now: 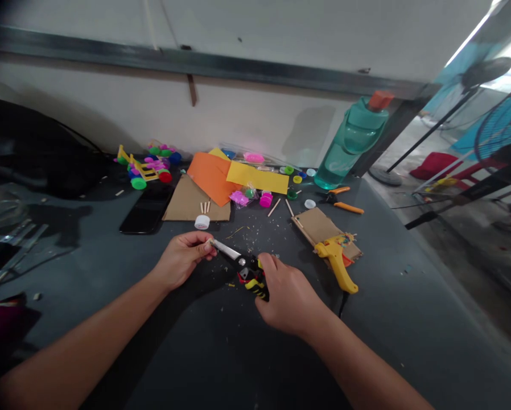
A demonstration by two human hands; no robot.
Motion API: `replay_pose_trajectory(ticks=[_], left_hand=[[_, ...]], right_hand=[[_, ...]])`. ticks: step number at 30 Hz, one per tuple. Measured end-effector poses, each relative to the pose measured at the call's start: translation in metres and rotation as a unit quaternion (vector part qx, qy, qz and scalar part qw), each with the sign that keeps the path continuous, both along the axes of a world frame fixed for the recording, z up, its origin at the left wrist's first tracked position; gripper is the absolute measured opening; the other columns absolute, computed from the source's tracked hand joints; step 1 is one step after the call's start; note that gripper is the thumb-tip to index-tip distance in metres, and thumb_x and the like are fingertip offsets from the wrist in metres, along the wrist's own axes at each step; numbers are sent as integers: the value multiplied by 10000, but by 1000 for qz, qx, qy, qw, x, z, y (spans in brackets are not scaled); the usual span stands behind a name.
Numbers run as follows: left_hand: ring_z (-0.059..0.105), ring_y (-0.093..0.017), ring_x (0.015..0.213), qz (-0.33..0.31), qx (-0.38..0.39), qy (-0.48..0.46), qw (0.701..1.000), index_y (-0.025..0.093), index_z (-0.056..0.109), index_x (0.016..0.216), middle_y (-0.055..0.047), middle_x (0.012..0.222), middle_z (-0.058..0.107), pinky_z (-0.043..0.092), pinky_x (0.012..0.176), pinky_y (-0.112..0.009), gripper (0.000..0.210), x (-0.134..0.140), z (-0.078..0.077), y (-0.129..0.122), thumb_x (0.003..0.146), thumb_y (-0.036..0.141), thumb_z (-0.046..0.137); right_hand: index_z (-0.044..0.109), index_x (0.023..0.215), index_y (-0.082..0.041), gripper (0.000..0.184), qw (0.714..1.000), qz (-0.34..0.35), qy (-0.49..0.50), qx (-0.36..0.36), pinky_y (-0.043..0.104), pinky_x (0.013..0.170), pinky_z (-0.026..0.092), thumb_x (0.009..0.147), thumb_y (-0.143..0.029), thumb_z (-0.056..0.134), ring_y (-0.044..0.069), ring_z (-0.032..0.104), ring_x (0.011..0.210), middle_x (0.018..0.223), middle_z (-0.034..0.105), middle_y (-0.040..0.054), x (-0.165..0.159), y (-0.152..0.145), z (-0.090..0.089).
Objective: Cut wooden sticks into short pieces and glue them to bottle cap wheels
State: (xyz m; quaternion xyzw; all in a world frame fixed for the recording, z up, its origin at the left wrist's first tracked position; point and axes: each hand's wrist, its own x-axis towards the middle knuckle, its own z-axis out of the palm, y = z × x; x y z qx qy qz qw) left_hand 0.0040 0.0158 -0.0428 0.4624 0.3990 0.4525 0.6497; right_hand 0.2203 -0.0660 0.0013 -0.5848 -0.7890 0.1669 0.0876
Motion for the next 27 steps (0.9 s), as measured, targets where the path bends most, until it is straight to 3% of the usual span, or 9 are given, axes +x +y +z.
replay_pose_trajectory(ticks=[11,17,27], left_hand=[[530,-89,565,-27,-24,-41,999,128,651,708,-13,607,615,393,539,-212,115,2,5,-3,667,212,718],[513,-81,549,-22,-29,-56,998,122,636,676,-5,590,601,388,536,-212,99,3,10,-2,668,190,707],[545,-98,569,-5,-37,-51,998,119,653,694,-16,601,613,412,547,-227,116,2,4,1,639,195,720]], right_hand=[[402,1030,-185,360,1000,-11,-5,-16,281,600,334,677,-187,471,214,568,727,855,570,65,-1,1,-6],[383,1069,-190,433,999,-27,31,3,282,608,346,645,-186,471,222,570,770,889,566,66,0,3,-9],[390,1049,-183,425,1000,-15,-1,7,300,612,341,634,-219,476,222,560,718,876,564,66,-1,1,-4]])
